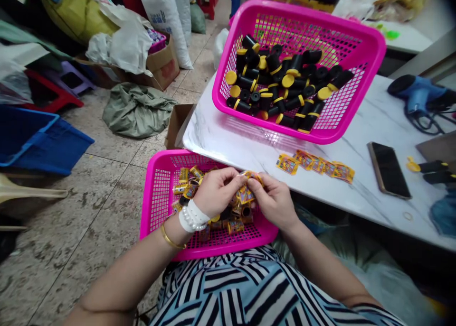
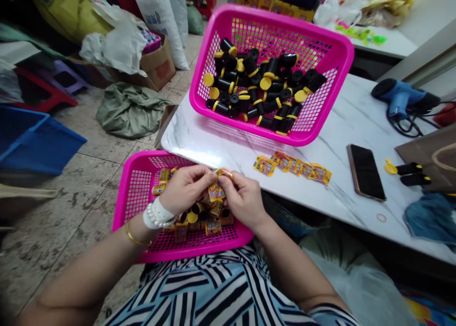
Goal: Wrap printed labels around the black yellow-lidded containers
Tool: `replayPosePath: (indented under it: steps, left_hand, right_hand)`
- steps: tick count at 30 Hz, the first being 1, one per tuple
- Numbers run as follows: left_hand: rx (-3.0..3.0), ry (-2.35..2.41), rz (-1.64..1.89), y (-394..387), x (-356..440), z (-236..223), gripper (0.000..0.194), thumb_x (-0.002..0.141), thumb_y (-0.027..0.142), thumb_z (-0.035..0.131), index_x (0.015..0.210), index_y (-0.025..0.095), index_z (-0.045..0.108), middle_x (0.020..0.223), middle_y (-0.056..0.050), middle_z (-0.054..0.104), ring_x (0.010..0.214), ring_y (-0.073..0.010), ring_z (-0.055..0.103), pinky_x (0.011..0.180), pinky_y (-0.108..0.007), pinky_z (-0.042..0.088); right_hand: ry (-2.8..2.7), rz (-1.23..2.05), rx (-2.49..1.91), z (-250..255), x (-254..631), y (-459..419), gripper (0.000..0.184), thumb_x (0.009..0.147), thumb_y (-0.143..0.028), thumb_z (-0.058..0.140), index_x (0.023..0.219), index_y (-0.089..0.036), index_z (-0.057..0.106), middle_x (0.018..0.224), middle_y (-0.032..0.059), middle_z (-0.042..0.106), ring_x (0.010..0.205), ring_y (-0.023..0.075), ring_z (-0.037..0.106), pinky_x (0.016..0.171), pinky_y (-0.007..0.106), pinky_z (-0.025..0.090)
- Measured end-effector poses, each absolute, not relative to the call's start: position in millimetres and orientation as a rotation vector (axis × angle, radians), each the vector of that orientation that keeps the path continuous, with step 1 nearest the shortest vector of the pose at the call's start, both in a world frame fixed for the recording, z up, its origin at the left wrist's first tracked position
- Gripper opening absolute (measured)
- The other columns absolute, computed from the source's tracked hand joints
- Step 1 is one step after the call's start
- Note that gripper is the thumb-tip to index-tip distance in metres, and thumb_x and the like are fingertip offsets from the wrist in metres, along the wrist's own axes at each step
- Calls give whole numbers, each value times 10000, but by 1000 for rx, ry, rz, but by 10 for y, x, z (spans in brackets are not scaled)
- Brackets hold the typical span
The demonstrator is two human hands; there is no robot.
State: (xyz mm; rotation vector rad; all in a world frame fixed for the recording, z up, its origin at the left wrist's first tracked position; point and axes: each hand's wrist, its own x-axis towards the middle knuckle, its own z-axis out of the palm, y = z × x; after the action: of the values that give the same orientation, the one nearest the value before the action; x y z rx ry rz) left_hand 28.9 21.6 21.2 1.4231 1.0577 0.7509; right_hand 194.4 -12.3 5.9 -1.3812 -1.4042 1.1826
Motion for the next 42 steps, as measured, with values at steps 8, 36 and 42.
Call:
replayPosePath:
  steps: [8,36,42]
  left_hand:
    - [1841,1399,828,1008,561,185,304,806,317,703,564,168,595,537,8,578,559,-133,508,595,-270,367]
    - [1230,1290,1204,-11,292,353,126,747,256,758,636,197,764,751,-54,654,724,-174,605,682,-263,498]
    - [1097,1249,1108,94,171,217,153,668,336,825,656,189,786,700,-58,667,658,-178,584,570,-250,474]
  right_hand:
    - [-1530,296,-1458,157,2190,403,256,908,-337,594,713,-187,664,738,31,589,714,167,549,677,309,459]
    - [-1452,694,-1233,49,1780,-173,51,889,-249,646,885,-222,690,844,48,684,767,184,633,704,320,522]
    - [-1592,605,-1135,80,1715,-35,134,859,-195,644,727,-214,630,715,17,623,665,158,594,620,278,481]
